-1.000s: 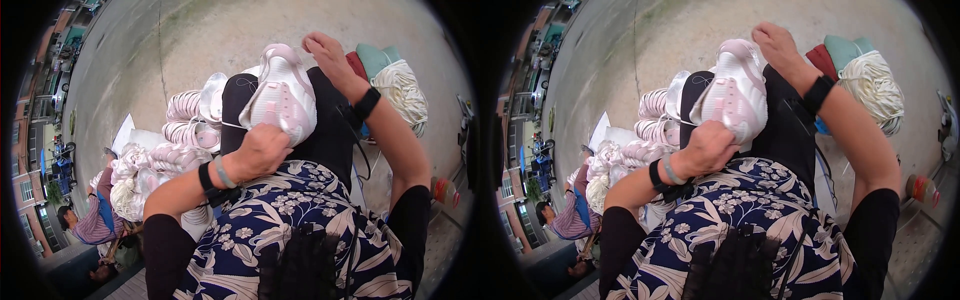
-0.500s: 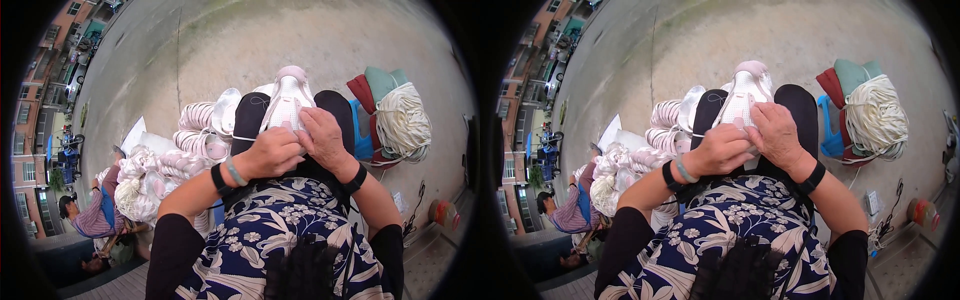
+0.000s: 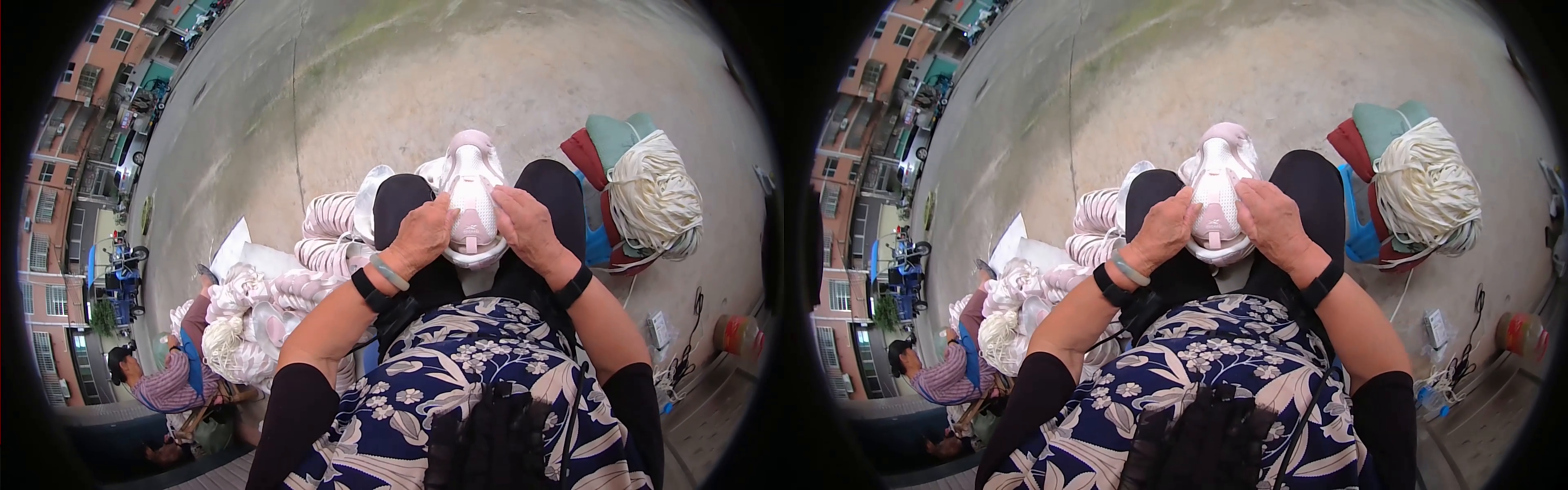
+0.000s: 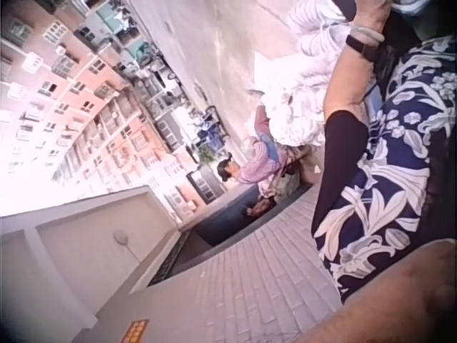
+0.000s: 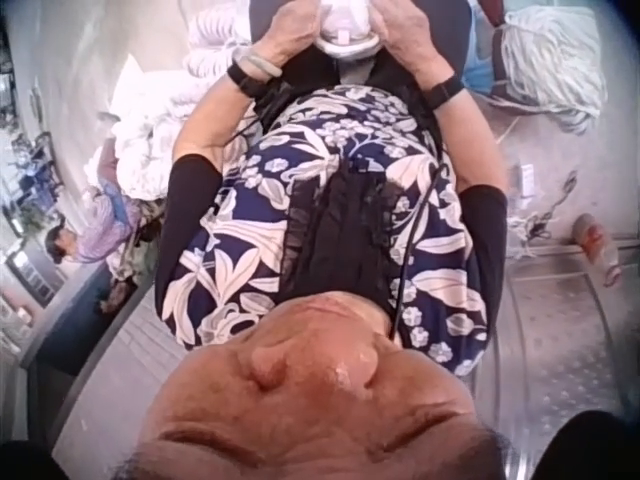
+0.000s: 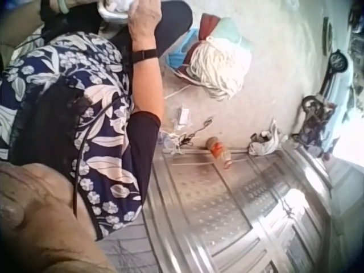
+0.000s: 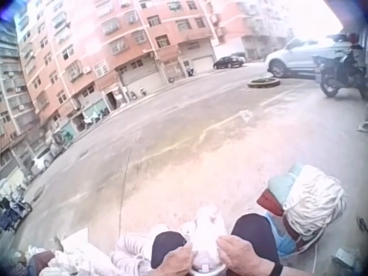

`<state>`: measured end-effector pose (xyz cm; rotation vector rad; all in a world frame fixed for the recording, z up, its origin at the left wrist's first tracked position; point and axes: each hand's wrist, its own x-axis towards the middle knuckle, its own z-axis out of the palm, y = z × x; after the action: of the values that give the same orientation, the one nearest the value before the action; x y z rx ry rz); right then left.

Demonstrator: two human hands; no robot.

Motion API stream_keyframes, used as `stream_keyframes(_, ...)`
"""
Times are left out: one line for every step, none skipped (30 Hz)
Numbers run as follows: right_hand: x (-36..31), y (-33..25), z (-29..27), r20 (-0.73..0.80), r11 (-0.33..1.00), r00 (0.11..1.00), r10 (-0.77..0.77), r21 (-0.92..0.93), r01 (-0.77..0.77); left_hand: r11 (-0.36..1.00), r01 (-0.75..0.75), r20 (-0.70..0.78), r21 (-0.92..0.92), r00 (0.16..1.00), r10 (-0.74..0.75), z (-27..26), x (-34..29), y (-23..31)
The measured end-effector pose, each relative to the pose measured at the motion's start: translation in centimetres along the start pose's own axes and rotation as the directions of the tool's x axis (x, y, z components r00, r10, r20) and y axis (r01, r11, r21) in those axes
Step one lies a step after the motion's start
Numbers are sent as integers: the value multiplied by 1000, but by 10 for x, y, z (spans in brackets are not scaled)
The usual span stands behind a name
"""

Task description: The person is lacing several pairs of white and pink sneakers while sitting on the ground outside.

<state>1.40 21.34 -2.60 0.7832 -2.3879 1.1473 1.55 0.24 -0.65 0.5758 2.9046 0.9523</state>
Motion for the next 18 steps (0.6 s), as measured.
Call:
stream_keyframes(1, 2, 0, -6, 1000, 1000, 8, -3, -8, 999, -33, -9, -5, 999, 33, 1, 2, 0)
stream_keyframes(2, 5, 0, -8, 1000, 1000, 4, 5, -4, 999, -39, 0, -6, 999, 39, 1, 7, -2)
stream_keyframes(0, 6, 0, -3, 1000, 1000, 7, 15, -7, 999, -16, 16, 29, 1000, 16, 1, 11, -2)
stream_keyframes(-1, 8, 1, 1, 1000, 1000, 23, 14, -23, 998, 5, 32, 64, 999, -7, 1, 14, -1)
stream_keyframes(-2, 9, 2, -7, 1000, 1000, 21, 14, -21, 998, 12, 38, 56, 999, -14, 2, 14, 0)
stream_keyframes(1, 11, 3, -19, 1000, 1000, 11, 12, -11, 999, 9, 47, 51, 999, -11, 3, 16, 2)
stream_keyframes(0, 13, 2, -2, 1000, 1000, 10, 4, -10, 996, 13, 51, 93, 999, -18, 4, 16, 4)
stream_keyframes(-2, 13, 1, 0, 1000, 1000, 20, 0, -20, 991, 17, 54, 135, 998, -25, 6, 15, 4)
stream_keyframes(-4, 12, 0, 18, 999, 999, 39, 18, -39, 991, 18, 58, 129, 998, -26, 8, 13, 4)
stream_keyframes(-7, 10, -1, 37, 998, 998, 56, 35, -58, 992, 25, 70, 127, 997, -34, 9, 10, 4)
stream_keyframes(-10, 8, -1, 70, 998, 996, 61, 29, -63, 992, 33, 81, 125, 996, -44, 10, 8, 3)
stream_keyframes(-11, 5, -4, 76, 997, 995, 67, 27, -69, 992, 35, 86, 119, 995, -46, 11, 5, 3)
stream_keyframes(-11, 1, -7, 114, 997, 991, 64, 30, -68, 994, 29, 86, 103, 996, -38, 11, 2, 3)
stream_keyframes(-10, 0, -9, 151, 997, 987, 60, 34, -66, 996, 24, 86, 87, 996, -31, 11, 1, 4)
stream_keyframes(-10, 4, -15, 217, 997, 976, 36, 52, -49, 996, 36, 86, 84, 995, -44, 11, 1, 6)
stream_keyframes(-9, 4, -16, 219, 997, 975, 39, 51, -51, 996, 37, 88, 80, 995, -44, 12, 1, 5)
stream_keyframes(-7, 3, -18, 243, 999, 970, 5, 49, -17, 997, 13, 44, 72, 999, -16, 12, 0, 2)
stream_keyframes(-7, 4, -20, 268, 999, 963, -27, 47, 15, 998, -11, 2, 61, 1000, 11, 14, 1, 1)
